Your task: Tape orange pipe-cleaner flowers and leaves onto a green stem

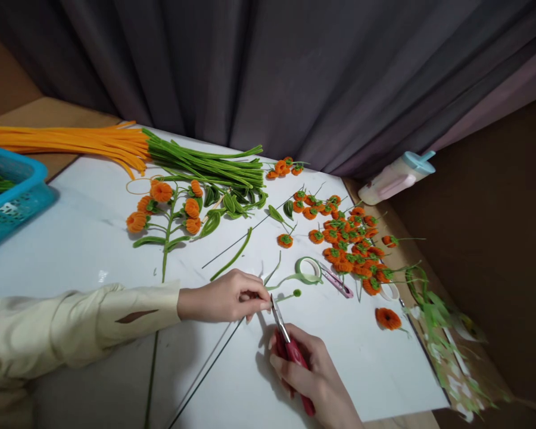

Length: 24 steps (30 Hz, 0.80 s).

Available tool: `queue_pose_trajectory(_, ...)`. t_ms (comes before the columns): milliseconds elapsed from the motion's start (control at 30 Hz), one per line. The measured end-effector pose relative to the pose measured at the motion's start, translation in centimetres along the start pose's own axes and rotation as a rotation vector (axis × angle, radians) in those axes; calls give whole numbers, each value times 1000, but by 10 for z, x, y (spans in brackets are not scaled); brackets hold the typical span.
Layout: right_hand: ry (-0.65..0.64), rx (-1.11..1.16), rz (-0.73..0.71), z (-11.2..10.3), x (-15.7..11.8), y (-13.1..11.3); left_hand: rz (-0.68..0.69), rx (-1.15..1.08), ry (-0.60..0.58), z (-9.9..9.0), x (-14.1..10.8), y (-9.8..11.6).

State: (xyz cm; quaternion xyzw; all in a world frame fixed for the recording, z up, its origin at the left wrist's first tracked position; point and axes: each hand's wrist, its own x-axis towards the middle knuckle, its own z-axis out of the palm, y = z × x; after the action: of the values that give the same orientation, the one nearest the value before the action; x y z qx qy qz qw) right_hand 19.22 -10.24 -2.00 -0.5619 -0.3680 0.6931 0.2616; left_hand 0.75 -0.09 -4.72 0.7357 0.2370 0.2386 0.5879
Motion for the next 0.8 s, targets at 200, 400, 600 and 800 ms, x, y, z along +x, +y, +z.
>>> queue_pose_trajectory(200,-24,57,-16,-3,1,2,17,-6,3,1,0,-1)
queue_pose_trajectory(400,-136,249,-42,-6,2,2,-4,-50,12,2,0,0)
queue_pose_trajectory(600,-225,369,-19,-11,-4,5,-15,-41,20,0,0,0)
queue_pose_trajectory(800,77,140,27,-41,-53,7,-52,-76,22,1,0,-3)
